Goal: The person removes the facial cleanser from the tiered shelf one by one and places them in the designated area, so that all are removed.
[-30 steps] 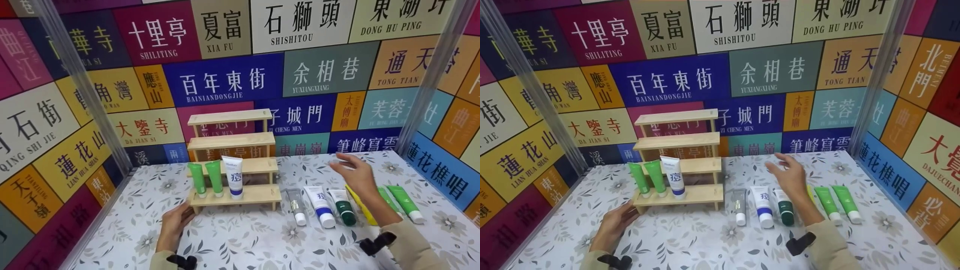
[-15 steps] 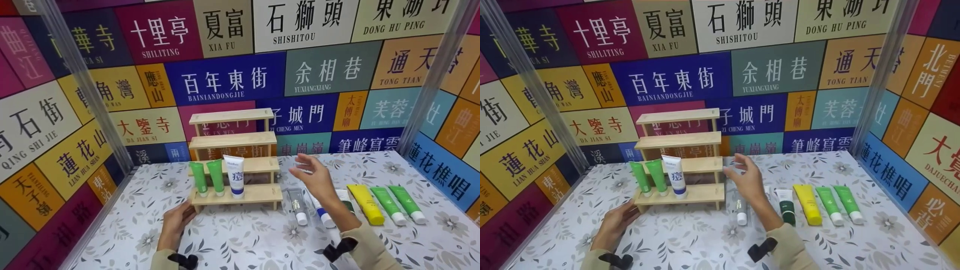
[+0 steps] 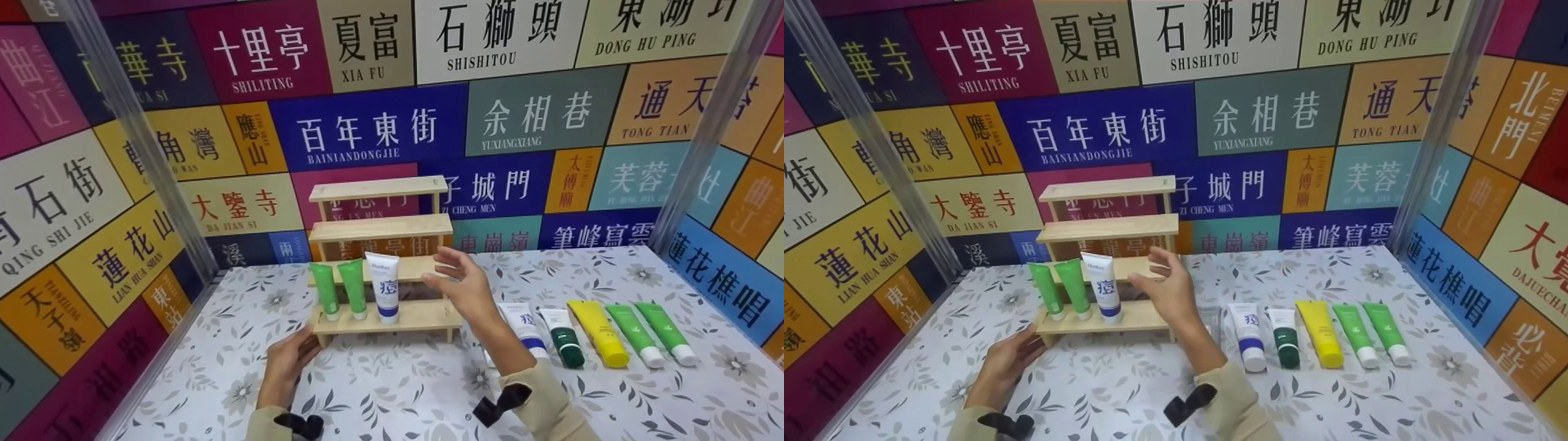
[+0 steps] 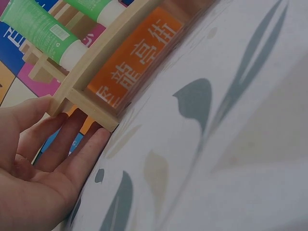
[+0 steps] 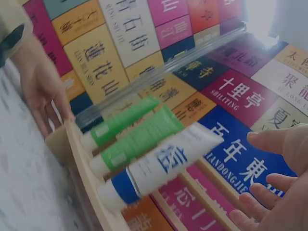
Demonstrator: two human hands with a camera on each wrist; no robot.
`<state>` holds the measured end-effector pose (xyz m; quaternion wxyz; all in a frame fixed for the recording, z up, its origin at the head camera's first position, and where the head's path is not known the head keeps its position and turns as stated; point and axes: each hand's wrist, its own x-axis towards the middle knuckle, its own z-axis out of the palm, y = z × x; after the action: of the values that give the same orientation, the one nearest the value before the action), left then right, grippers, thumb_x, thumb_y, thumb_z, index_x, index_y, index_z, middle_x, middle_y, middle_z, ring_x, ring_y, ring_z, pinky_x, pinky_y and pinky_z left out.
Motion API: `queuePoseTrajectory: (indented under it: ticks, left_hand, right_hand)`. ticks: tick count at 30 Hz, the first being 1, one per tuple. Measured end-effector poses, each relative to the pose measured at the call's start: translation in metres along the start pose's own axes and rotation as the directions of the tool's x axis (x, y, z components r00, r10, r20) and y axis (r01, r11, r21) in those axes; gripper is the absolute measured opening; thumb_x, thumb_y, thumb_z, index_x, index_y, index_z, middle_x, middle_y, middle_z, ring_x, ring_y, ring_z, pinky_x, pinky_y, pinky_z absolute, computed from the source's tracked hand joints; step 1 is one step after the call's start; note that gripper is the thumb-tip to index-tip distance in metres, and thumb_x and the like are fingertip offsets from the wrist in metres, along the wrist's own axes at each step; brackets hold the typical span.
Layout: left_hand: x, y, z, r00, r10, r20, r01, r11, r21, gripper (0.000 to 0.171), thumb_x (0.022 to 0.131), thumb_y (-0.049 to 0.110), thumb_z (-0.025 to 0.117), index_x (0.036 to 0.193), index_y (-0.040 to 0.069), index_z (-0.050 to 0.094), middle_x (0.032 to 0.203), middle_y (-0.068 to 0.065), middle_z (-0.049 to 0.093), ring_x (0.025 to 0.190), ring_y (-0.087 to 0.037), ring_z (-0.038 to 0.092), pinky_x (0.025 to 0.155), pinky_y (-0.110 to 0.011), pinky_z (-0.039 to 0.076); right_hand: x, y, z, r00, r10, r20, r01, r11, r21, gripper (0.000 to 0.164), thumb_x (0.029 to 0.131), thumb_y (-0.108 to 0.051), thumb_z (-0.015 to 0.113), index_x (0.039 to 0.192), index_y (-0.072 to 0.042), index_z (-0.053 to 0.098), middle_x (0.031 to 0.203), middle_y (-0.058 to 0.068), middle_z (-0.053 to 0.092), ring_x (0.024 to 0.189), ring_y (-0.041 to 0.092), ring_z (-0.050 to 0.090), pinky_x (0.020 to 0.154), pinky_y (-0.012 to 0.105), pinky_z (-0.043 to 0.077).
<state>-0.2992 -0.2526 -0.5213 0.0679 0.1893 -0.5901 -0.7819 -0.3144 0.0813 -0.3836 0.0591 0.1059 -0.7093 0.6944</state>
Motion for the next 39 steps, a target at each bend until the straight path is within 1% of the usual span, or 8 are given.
queuePoseTrajectory:
  ticks: [5, 9, 15, 20, 24, 29, 34, 39]
  left_hand:
    - [0.0, -0.002, 0.003, 1.0, -0.015, -0.001, 0.015, 1.0, 0.01, 0.054, 0.096, 0.021, 0.069, 0.137, -0.01, 0.053, 0.126, -0.025, 0.067, 0.108, -0.028, 0.071, 0.097, -0.038, 0.061]
    - [0.001, -0.001, 0.004, 1.0, -0.022, -0.012, 0.022, 1.0, 0.018, 0.054, 0.096, 0.022, 0.069, 0.137, -0.009, 0.053, 0.13, -0.027, 0.064, 0.111, -0.029, 0.07, 0.097, -0.038, 0.06]
    - [-0.001, -0.002, 0.005, 1.0, 0.003, 0.007, -0.003, 1.0, -0.003, 0.052, 0.095, 0.021, 0.071, 0.135, -0.009, 0.055, 0.121, -0.024, 0.07, 0.105, -0.029, 0.073, 0.095, -0.038, 0.061]
    - [-0.002, -0.002, 0.004, 1.0, 0.001, 0.007, -0.001, 1.0, -0.016, 0.052, 0.094, 0.021, 0.072, 0.135, -0.008, 0.056, 0.119, -0.023, 0.071, 0.101, -0.026, 0.074, 0.094, -0.037, 0.062]
    - [-0.001, -0.001, 0.002, 1.0, -0.003, 0.004, 0.003, 1.0, -0.005, 0.052, 0.094, 0.021, 0.071, 0.135, -0.007, 0.056, 0.121, -0.022, 0.07, 0.102, -0.025, 0.074, 0.095, -0.037, 0.061]
    - [-0.002, 0.002, 0.0, 1.0, 0.011, 0.007, -0.011, 1.0, -0.013, 0.052, 0.095, 0.02, 0.07, 0.135, -0.009, 0.055, 0.12, -0.024, 0.07, 0.104, -0.029, 0.073, 0.095, -0.038, 0.061]
    - [-0.001, 0.003, 0.001, 1.0, 0.002, 0.005, -0.002, 1.0, -0.013, 0.054, 0.095, 0.02, 0.071, 0.136, -0.009, 0.054, 0.115, -0.02, 0.073, 0.101, -0.024, 0.073, 0.096, -0.037, 0.061]
    - [0.0, 0.002, 0.0, 1.0, -0.006, -0.003, 0.005, 1.0, -0.021, 0.054, 0.095, 0.02, 0.071, 0.136, -0.009, 0.053, 0.113, -0.021, 0.074, 0.099, -0.024, 0.073, 0.095, -0.037, 0.061]
  right_hand:
    - [0.002, 0.0, 0.02, 0.999, 0.035, 0.005, -0.036, 0.999, 0.033, 0.062, 0.087, -0.009, 0.077, 0.143, -0.006, 0.05, 0.143, 0.019, 0.055, 0.133, 0.036, 0.053, 0.11, 0.044, 0.052]
    - [0.005, 0.005, 0.033, 0.998, 0.07, 0.008, -0.07, 0.997, 0.031, 0.064, 0.087, -0.011, 0.078, 0.144, -0.006, 0.05, 0.143, 0.017, 0.056, 0.133, 0.035, 0.053, 0.112, 0.046, 0.05]
    - [0.009, 0.02, 0.048, 0.996, 0.094, -0.005, -0.094, 0.994, 0.049, 0.063, 0.086, -0.008, 0.078, 0.142, -0.002, 0.05, 0.141, 0.022, 0.056, 0.129, 0.038, 0.056, 0.108, 0.045, 0.053]
    - [0.01, 0.034, 0.055, 0.994, 0.106, 0.009, -0.106, 0.994, 0.007, 0.07, 0.085, -0.013, 0.08, 0.146, -0.004, 0.046, 0.144, 0.021, 0.053, 0.131, 0.038, 0.054, 0.11, 0.046, 0.051]
    - [0.011, 0.042, 0.058, 0.996, 0.082, 0.045, -0.083, 0.997, 0.004, 0.073, 0.086, -0.017, 0.08, 0.148, -0.006, 0.043, 0.146, 0.019, 0.051, 0.132, 0.036, 0.053, 0.111, 0.047, 0.05]
    - [0.014, 0.05, 0.063, 0.997, 0.023, 0.069, -0.026, 0.999, 0.04, 0.069, 0.086, -0.014, 0.08, 0.144, -0.005, 0.045, 0.144, 0.019, 0.053, 0.13, 0.035, 0.055, 0.111, 0.047, 0.05]
    - [0.017, 0.061, 0.068, 0.998, -0.011, 0.068, 0.008, 0.998, 0.055, 0.063, 0.085, -0.01, 0.079, 0.139, -0.003, 0.048, 0.135, 0.021, 0.059, 0.125, 0.035, 0.057, 0.111, 0.048, 0.048]
    - [0.018, 0.07, 0.072, 0.998, -0.011, 0.065, 0.009, 1.0, 0.03, 0.058, 0.085, -0.008, 0.079, 0.135, -0.003, 0.05, 0.131, 0.022, 0.062, 0.122, 0.034, 0.058, 0.11, 0.049, 0.048]
